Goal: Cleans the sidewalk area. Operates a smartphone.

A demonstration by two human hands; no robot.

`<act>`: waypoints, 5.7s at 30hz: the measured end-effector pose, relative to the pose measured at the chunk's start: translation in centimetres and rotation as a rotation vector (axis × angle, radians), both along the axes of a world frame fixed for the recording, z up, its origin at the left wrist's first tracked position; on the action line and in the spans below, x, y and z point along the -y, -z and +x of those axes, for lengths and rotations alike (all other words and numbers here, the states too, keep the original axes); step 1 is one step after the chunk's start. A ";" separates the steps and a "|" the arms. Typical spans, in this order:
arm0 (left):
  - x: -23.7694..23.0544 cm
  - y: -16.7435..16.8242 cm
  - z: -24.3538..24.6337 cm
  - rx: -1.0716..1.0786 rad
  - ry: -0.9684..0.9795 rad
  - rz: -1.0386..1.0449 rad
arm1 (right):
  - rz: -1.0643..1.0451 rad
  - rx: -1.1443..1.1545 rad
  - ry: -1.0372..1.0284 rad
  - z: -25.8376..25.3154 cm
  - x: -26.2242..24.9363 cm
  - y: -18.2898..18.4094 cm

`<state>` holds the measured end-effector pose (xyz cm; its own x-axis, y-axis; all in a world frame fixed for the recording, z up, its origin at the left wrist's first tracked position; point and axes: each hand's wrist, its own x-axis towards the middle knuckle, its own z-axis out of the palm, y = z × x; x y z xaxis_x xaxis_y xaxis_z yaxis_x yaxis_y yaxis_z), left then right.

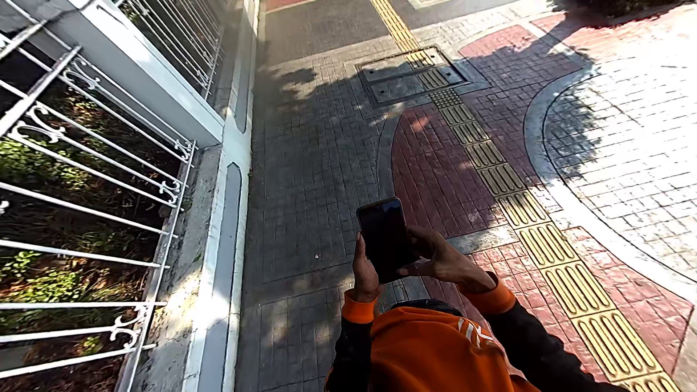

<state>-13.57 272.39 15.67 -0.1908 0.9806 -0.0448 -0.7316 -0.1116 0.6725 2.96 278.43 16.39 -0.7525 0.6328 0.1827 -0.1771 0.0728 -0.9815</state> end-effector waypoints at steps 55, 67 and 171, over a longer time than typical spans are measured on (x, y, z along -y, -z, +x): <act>-9.6 -11.1 -2.2 -0.274 0.089 0.463 | 0.345 -0.165 0.197 -2.0 -7.3 -10.5; -9.8 -11.0 -2.4 -0.295 0.068 0.451 | 0.335 -0.187 0.216 -2.6 -7.5 -10.2; 14.2 -0.4 4.7 -0.137 -0.740 -0.060 | 0.143 -0.153 -0.468 -2.5 6.9 1.7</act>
